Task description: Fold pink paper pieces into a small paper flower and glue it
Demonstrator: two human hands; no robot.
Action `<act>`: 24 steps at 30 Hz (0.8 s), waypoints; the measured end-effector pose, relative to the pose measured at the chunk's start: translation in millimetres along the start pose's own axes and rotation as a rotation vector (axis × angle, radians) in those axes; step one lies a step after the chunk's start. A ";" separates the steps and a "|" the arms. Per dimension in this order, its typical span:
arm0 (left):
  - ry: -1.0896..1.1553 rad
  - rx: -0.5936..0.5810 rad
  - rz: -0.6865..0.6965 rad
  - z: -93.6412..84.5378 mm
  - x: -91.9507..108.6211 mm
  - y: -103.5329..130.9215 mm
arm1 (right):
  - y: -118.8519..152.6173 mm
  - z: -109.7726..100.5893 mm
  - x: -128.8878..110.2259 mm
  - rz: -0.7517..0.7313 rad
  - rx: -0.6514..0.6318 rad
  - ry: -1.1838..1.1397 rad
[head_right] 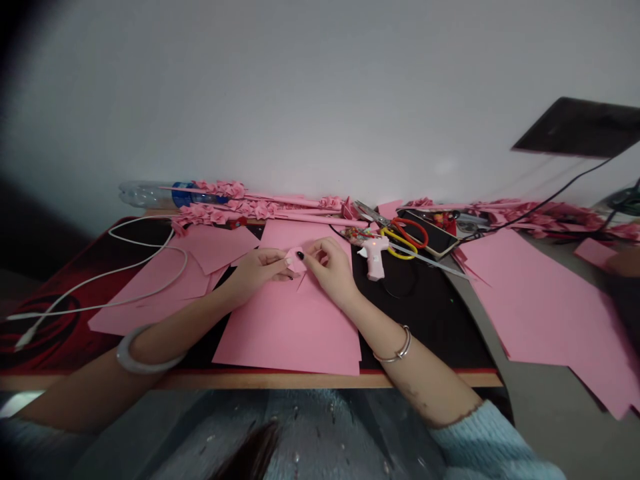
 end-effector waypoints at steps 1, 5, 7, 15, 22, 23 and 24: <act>0.017 -0.005 -0.005 0.4 -0.4 0.0 | -0.4 1.0 -2.0 -0.018 -0.012 0.016; 0.053 -0.025 -0.032 2.1 -2.1 -0.4 | 0.5 4.4 -2.5 -0.029 -0.041 0.032; 0.052 -0.033 -0.041 2.7 -2.5 -0.2 | 1.2 3.6 -1.0 -0.020 -0.030 0.031; 0.094 -0.041 -0.072 3.0 -4.5 0.5 | 0.1 -1.9 -13.3 -0.112 0.015 0.080; 0.110 -0.021 -0.063 -0.7 -7.8 -1.7 | 3.0 8.7 -12.8 -0.119 -0.073 0.030; 0.112 -0.020 -0.063 -0.9 -8.1 -1.8 | 3.2 9.6 -11.8 -0.110 -0.080 0.028; 0.112 -0.018 -0.066 -1.0 -8.5 -1.9 | 3.3 10.1 -10.9 -0.103 -0.084 0.028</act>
Point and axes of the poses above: each hand's wrist, its own y-axis away from the middle knuckle, its own z-axis out of the palm, x = y × z, the point moved 9 cm from there along -y, towards the middle knuckle, and after that the axes turned 14 degrees about -z, right-handed, at the moved point
